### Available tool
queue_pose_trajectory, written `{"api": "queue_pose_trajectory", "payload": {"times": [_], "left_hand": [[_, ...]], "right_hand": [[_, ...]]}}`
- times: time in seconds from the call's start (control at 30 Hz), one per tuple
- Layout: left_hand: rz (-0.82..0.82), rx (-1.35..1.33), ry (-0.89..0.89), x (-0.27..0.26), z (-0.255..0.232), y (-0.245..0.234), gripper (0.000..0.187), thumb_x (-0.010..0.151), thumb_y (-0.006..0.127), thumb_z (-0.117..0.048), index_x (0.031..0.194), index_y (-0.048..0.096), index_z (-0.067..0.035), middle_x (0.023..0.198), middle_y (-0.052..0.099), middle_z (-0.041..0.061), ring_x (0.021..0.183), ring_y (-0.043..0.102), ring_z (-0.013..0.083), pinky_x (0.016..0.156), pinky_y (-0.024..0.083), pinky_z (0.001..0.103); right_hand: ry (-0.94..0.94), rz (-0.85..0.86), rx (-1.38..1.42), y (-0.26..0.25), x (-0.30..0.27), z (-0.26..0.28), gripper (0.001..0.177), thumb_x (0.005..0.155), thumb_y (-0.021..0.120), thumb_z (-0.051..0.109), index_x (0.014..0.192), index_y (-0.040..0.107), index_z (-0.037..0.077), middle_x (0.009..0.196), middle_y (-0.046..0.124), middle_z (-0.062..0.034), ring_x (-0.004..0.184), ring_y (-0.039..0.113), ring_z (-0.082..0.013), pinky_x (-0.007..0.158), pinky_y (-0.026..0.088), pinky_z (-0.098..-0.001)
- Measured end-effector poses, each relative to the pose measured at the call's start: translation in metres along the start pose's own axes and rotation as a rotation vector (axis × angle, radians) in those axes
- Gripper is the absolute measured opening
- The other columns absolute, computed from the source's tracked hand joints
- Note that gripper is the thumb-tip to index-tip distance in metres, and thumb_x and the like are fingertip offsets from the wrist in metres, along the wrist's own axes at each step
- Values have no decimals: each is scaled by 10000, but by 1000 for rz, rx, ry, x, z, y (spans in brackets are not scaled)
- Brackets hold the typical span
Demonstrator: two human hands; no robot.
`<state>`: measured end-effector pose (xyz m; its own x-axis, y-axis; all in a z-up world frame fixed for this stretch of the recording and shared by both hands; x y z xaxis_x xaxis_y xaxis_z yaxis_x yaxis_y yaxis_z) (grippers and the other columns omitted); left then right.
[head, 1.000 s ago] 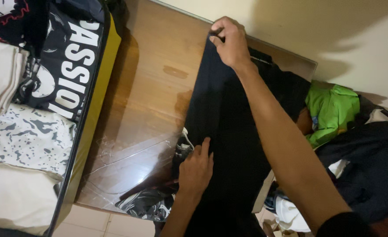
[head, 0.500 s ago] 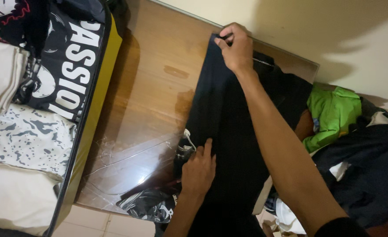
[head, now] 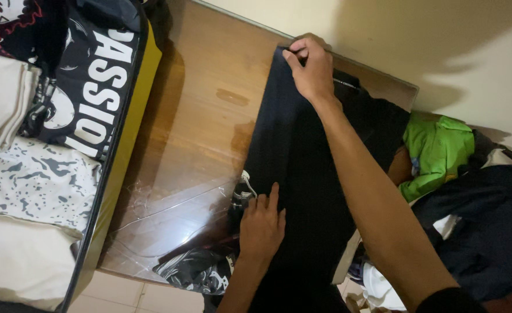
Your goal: The person picks up shirts from a pile, spreads them out on a table, and folds them before placing them into a suitcase.
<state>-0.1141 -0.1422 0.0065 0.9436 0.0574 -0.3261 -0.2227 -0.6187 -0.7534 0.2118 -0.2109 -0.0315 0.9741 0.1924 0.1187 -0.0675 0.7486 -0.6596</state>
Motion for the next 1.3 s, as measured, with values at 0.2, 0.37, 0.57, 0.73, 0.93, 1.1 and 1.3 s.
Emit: {"api": "queue_pose_trajectory", "payload": {"times": [0.2, 0.37, 0.57, 0.73, 0.93, 1.1, 1.3], "left_hand": [[-185, -91, 70, -7, -2, -9, 501, 931, 688, -307, 1359, 578, -71, 1355, 551, 181, 1272, 512, 382, 1077, 417, 512], [-296, -35, 192, -5, -2, -14, 586, 982, 607, -365, 1472, 524, -54, 1561, 387, 271, 1453, 348, 448, 1165, 286, 586], [-250, -71, 201, 10, -2, -19, 536, 1021, 547, -361, 1464, 520, -60, 1580, 367, 252, 1481, 323, 446, 1198, 255, 594], [-355, -46, 258, 58, -2, -38, 463, 1054, 533, -280, 1466, 519, -69, 1590, 381, 213, 1489, 352, 432, 1225, 275, 590], [-405, -11, 334, 139, -3, -49, 504, 1052, 530, -167, 1537, 461, -52, 1631, 359, 181, 1505, 350, 434, 1190, 316, 564], [-368, 119, 368, 186, -1, -40, 560, 1039, 513, -95, 1582, 383, -52, 1674, 298, 160, 1531, 315, 372, 1227, 249, 568], [-257, 150, 393, 209, -1, -30, 575, 1081, 478, -170, 1618, 316, -46, 1705, 208, 169, 1564, 233, 384, 1256, 212, 561]], "right_hand": [[-17, -16, -117, -22, -26, 15, 323, 1003, 705, 356, 1060, 722, 38, 939, 733, -140, 908, 699, -299, 818, 540, -426], [152, 41, -226, -42, -54, 14, 394, 999, 661, 436, 1081, 705, 53, 920, 717, -138, 922, 678, -313, 855, 523, -438], [-29, -206, -333, -101, -116, -4, 335, 1047, 725, 308, 1215, 677, 21, 1115, 659, -184, 1112, 588, -365, 961, 489, -469], [138, -357, -396, -141, -168, -33, 347, 992, 767, 292, 1183, 680, 16, 1021, 670, -186, 982, 637, -347, 864, 523, -435], [487, -318, -184, -139, -187, -69, 454, 920, 817, 408, 1124, 729, 12, 873, 760, -121, 794, 743, -239, 744, 572, -364], [601, -282, -134, -132, -181, -71, 443, 861, 843, 390, 1037, 724, 1, 893, 760, -122, 820, 732, -210, 772, 563, -342], [686, -432, 204, -145, -182, -76, 278, 984, 673, 256, 1128, 550, 52, 817, 640, -56, 666, 576, -158, 609, 487, -343]]}}
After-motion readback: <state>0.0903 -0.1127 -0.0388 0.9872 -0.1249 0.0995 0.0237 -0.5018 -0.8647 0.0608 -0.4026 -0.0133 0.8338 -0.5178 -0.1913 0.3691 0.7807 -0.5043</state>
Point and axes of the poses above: each hand's wrist, its own x-axis towards the middle knuckle, its own y-axis out of the palm, z = x × y, the point moved 4 cm from there along x, towards the middle knuckle
